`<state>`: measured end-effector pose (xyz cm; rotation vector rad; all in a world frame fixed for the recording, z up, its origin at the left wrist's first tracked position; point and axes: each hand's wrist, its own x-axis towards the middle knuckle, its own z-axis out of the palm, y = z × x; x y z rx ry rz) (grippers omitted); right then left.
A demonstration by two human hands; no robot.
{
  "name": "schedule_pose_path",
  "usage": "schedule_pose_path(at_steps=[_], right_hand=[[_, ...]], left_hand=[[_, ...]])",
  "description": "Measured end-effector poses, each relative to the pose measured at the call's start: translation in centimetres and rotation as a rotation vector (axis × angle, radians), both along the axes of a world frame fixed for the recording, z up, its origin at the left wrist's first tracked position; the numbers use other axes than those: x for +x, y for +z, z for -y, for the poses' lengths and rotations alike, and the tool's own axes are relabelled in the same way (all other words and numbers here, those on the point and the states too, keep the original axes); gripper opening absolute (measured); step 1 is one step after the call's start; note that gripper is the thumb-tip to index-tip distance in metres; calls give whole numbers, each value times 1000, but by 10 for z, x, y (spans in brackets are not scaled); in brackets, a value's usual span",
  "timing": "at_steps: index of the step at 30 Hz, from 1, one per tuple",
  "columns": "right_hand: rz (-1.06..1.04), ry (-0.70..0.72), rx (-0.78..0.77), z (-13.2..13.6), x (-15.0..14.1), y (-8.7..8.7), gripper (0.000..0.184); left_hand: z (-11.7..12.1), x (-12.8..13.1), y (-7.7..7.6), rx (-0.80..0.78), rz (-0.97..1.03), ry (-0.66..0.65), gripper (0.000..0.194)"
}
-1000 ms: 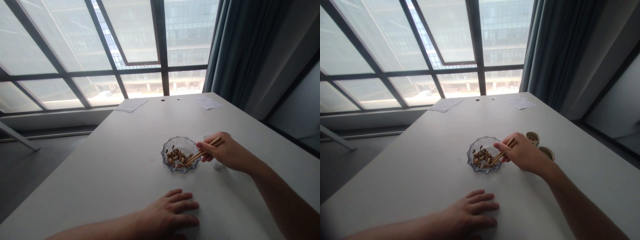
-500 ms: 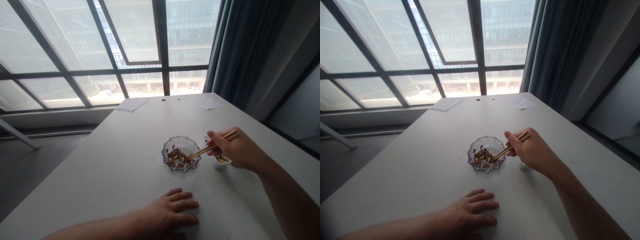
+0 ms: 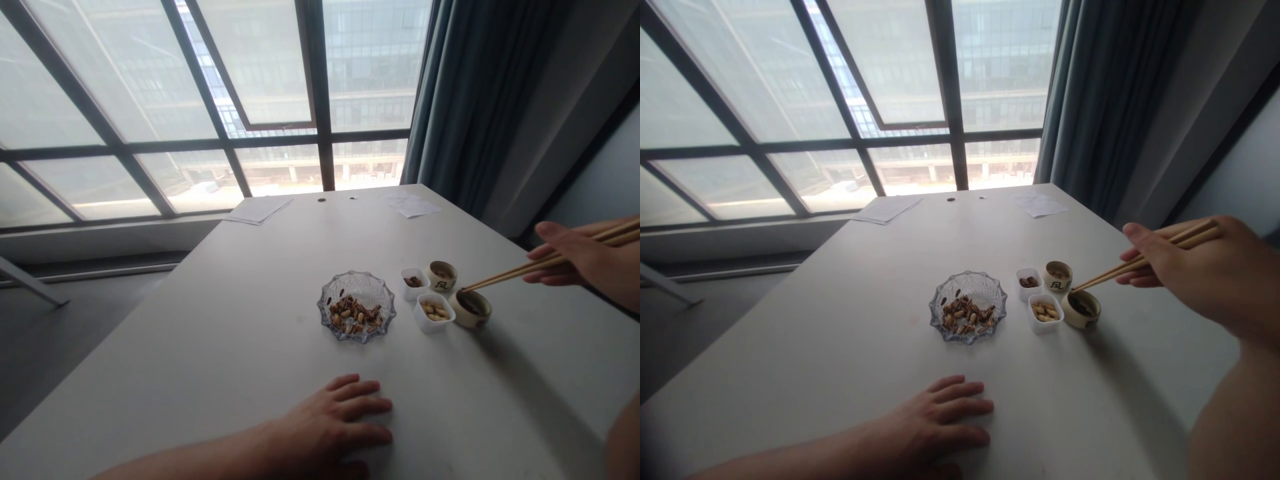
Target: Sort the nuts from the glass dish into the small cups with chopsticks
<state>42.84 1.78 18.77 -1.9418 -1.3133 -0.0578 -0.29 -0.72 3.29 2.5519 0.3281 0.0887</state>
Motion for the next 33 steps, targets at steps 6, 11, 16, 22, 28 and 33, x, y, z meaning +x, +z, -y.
schedule_pose_path(at_steps=[6, 11, 16, 22, 28, 33], right_hand=[[-146, -60, -94, -1, -21, 16, 43], [-289, -40, 39, 3, -39, 22, 24], [-482, 308, 145, -4, -84, 16, 36], [-597, 689, -113, -25, -123, -23, 63], [-616, 707, -261, -40, -144, -52, 62], [-655, 735, -264, -43, -159, -60, 64]], left_hand=[[0, -1, 0, 14, -1, 0, 48], [-1, -1, -1, 26, -11, -3, 48], [1, -1, -3, 36, -14, 0, 48], [1, -1, -4, 54, -30, -4, 48], [0, -2, -10, 72, -14, -4, 49], [0, -2, -12, 78, -9, -10, 49]])
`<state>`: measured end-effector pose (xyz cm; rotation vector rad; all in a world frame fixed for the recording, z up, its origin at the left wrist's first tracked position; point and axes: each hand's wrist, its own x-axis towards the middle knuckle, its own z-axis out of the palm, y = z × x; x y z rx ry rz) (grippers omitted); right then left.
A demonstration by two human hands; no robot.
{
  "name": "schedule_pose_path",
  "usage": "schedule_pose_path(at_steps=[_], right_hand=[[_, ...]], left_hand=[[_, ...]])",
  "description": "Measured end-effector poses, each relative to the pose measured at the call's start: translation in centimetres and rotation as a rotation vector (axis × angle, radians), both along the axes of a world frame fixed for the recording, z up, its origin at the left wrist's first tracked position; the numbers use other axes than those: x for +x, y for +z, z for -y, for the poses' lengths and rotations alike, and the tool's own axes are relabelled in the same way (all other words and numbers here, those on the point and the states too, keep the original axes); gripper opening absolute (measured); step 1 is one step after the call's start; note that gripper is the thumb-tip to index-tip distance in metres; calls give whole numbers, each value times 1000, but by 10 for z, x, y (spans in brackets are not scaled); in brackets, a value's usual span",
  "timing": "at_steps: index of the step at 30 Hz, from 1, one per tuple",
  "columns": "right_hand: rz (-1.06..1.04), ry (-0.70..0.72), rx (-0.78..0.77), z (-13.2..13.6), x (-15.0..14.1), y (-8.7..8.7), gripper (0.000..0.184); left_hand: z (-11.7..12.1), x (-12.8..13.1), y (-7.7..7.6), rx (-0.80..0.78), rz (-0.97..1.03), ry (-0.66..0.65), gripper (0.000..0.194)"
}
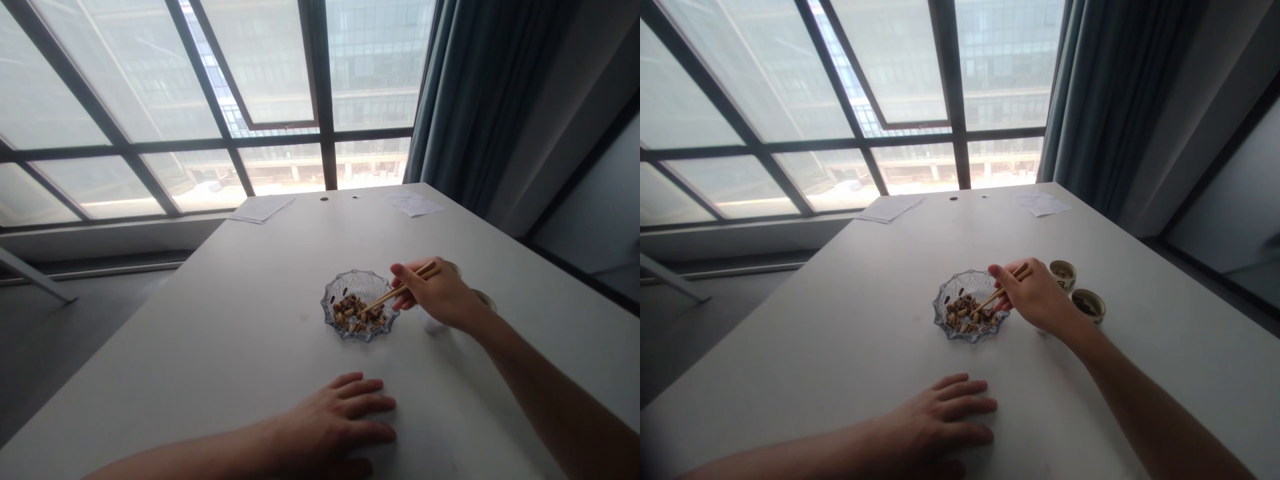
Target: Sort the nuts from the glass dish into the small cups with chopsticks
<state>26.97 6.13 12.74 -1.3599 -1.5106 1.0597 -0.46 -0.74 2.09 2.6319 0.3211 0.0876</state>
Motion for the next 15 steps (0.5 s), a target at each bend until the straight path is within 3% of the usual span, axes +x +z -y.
schedule_pose_path(at_steps=[7, 15], right_hand=[[96, -29, 145, 2, -11, -8, 56], [75, -122, 141, 2, -1, 2, 63]], left_hand=[[-1, 0, 1, -24, 10, -3, 47], [0, 0, 2, -51, 18, 5, 49]])
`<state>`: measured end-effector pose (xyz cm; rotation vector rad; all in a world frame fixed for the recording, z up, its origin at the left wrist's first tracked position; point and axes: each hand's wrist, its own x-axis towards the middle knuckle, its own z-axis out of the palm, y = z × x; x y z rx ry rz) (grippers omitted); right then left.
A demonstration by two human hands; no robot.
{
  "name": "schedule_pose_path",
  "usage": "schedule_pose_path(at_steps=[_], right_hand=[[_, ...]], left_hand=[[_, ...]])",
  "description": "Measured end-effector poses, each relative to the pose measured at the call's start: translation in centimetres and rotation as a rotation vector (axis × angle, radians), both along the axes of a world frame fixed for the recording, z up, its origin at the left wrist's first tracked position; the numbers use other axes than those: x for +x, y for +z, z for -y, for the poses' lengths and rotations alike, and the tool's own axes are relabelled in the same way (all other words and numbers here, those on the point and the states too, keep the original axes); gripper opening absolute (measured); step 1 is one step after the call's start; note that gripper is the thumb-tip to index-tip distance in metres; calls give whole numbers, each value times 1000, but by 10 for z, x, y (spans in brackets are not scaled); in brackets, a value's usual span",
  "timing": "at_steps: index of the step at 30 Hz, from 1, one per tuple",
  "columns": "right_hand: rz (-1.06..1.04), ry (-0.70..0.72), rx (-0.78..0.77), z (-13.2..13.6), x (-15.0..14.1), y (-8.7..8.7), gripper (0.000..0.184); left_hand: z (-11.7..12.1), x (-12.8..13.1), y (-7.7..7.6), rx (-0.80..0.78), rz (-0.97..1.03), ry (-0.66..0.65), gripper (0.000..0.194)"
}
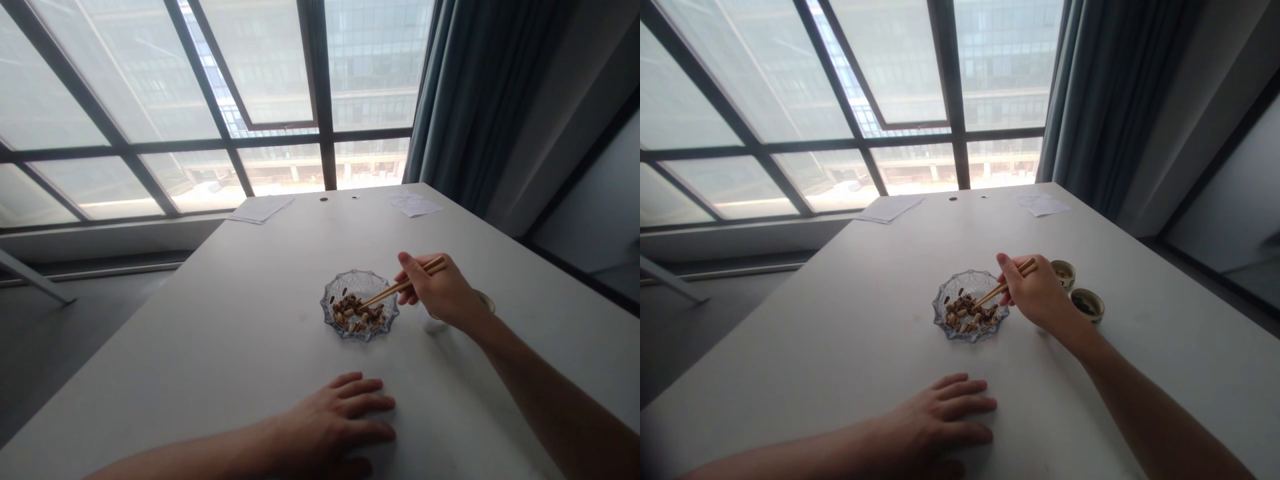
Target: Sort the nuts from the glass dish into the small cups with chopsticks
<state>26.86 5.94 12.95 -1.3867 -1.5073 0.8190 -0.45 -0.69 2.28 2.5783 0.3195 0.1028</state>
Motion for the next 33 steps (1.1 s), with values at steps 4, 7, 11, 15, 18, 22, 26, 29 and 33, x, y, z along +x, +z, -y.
schedule_pose_path(at_steps=[4, 7, 11, 15, 18, 22, 26, 29, 33], right_hand=[[-30, -97, 30, 2, 22, 19, 62], [-12, -257, 115, 3, 44, 35, 55], [89, -418, 160, -2, 70, 42, 49], [140, -413, 94, -12, 81, 36, 41], [146, -398, 42, -16, 82, 35, 39], [126, -423, 33, -14, 83, 39, 39], [37, -368, 66, -7, 77, 42, 39], [-64, -178, 12, -3, 65, 40, 39], [-71, 34, -54, -1, 49, 29, 45]], left_hand=[[0, 0, 1, 4, -4, -2, 50], [0, 0, 2, 20, -11, -4, 48], [0, 1, 2, 13, -16, -2, 48], [0, 0, 2, 6, -18, 0, 50], [0, 0, 2, -3, -6, 2, 52], [0, 0, 2, -4, 3, 4, 51], [-1, 1, 1, -1, -4, 1, 49], [0, 0, 2, 3, -11, 1, 50], [0, 0, 2, 6, -5, 2, 52]])
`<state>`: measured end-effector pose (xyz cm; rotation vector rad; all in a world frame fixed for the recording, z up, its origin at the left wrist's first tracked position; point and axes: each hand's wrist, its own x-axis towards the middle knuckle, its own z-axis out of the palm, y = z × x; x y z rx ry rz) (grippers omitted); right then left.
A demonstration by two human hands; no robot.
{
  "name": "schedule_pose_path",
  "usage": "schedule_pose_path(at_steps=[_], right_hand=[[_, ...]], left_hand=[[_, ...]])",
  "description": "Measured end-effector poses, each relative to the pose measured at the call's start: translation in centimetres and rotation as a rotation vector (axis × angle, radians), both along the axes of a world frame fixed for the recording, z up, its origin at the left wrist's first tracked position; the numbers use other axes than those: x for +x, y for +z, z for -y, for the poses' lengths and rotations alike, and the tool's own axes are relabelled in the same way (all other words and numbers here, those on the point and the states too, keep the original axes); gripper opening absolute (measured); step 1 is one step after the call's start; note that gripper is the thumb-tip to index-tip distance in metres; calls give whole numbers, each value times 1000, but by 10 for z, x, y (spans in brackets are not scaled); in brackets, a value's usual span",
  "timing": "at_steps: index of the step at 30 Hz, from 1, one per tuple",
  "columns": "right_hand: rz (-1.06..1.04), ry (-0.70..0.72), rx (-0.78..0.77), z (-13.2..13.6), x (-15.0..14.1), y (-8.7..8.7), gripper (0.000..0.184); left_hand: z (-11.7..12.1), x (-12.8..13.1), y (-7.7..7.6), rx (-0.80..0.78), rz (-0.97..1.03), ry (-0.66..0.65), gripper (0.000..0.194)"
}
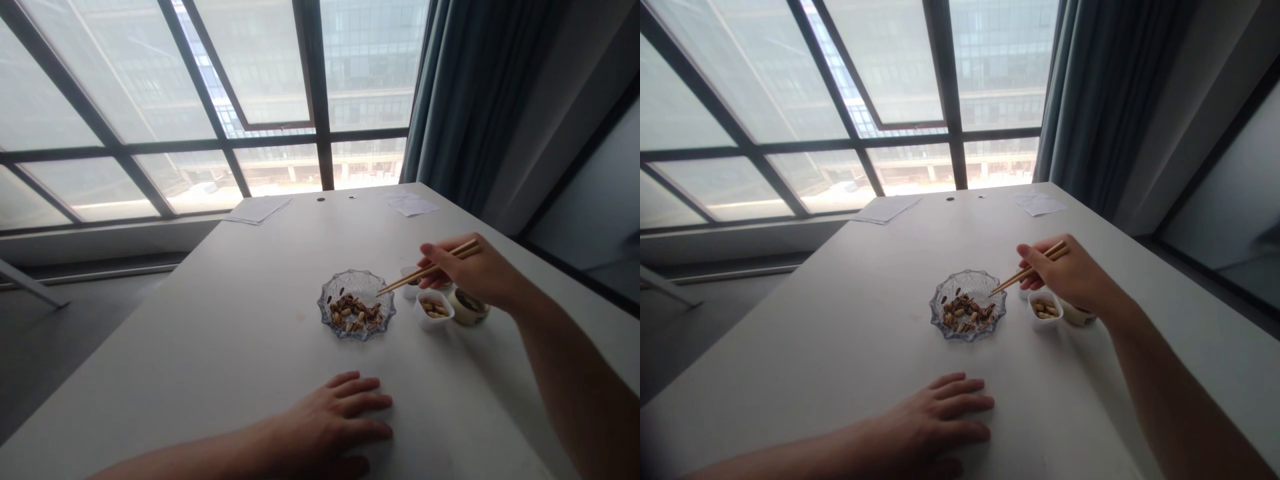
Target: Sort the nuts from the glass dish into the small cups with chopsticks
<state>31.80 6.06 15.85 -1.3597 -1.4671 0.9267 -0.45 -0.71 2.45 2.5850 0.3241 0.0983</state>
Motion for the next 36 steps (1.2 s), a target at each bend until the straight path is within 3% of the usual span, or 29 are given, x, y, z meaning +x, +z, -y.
schedule_pose_path(at_steps=[10, 15, 28, 36], right_hand=[[81, 118, -75, -1, -31, -23, 57], [90, 48, -36, -1, -37, -29, 58], [96, -81, -26, 0, -27, -24, 60], [192, 104, -73, 4, -31, -21, 57]], left_hand=[[0, 0, -2, 11, 4, -2, 49], [0, 0, 0, 24, -12, -8, 47], [-1, 0, -2, 21, 4, -7, 49], [1, 1, -3, 33, 1, -2, 49]])
